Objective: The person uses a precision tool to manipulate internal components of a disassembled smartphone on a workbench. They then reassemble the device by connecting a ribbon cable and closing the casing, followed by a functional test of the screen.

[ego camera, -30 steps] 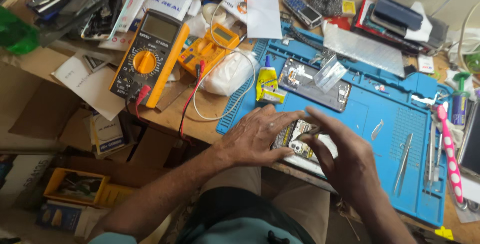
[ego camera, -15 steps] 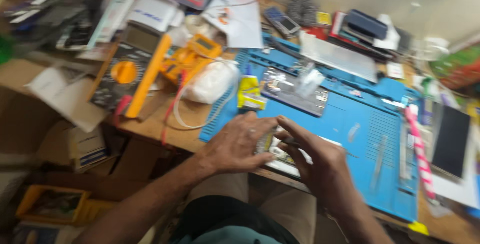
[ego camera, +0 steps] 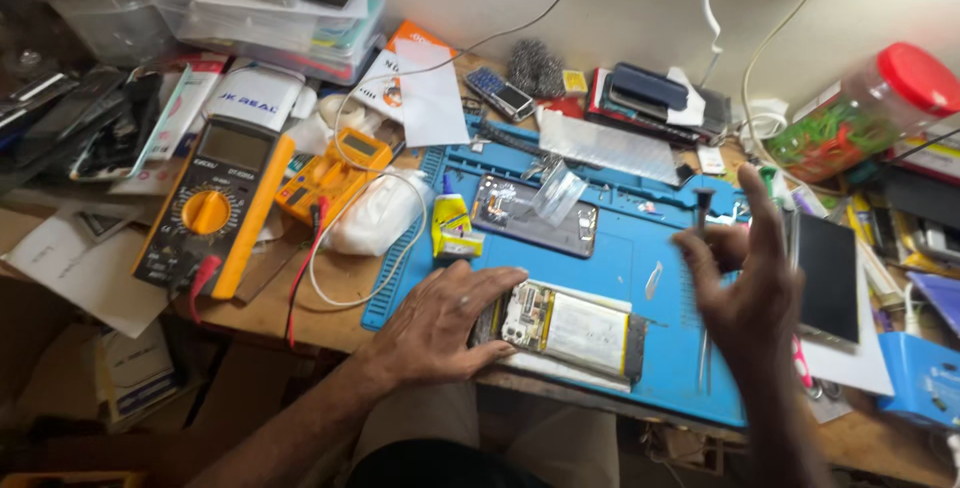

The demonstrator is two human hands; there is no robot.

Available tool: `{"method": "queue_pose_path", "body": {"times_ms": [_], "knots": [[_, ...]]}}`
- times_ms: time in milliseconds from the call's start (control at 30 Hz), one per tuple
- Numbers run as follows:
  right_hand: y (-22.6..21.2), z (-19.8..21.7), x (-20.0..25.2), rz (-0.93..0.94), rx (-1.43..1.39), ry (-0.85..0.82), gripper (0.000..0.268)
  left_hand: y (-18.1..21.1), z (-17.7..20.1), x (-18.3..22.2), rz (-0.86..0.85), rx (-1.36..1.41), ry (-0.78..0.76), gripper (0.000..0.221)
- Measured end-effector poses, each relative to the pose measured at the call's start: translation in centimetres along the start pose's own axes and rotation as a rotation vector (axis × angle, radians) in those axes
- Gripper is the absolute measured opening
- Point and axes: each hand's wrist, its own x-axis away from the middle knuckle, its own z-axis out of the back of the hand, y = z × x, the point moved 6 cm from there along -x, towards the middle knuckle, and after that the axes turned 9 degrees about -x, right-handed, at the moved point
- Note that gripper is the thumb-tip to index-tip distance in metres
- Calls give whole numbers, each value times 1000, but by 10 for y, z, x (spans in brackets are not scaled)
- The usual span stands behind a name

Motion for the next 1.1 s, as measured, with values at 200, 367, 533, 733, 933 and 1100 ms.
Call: {"method": "queue_pose_path", "body": {"times_ms": [200,367,533,733,933,1100], "knots": [[75,0,-8,-130,577,-262,66,-3,-9,-10,-49,-38,-191,75],[60,-14,-2,119,429,-204,36,4,-1,-14,-100,-73,-203,72],[-1,-80,-34,574,258,-358,42,8,23,-13,-54,23,34,55],[-18,-144,-85,739,389,-588,25,-3,29,13,208,109,166,42],[20,-111,-122,530,449,-550,15,-26,23,24,399,227,172,42],[32,-73,-108,342,565,-392,39,-24,28,22,251,150,250,36]]}}
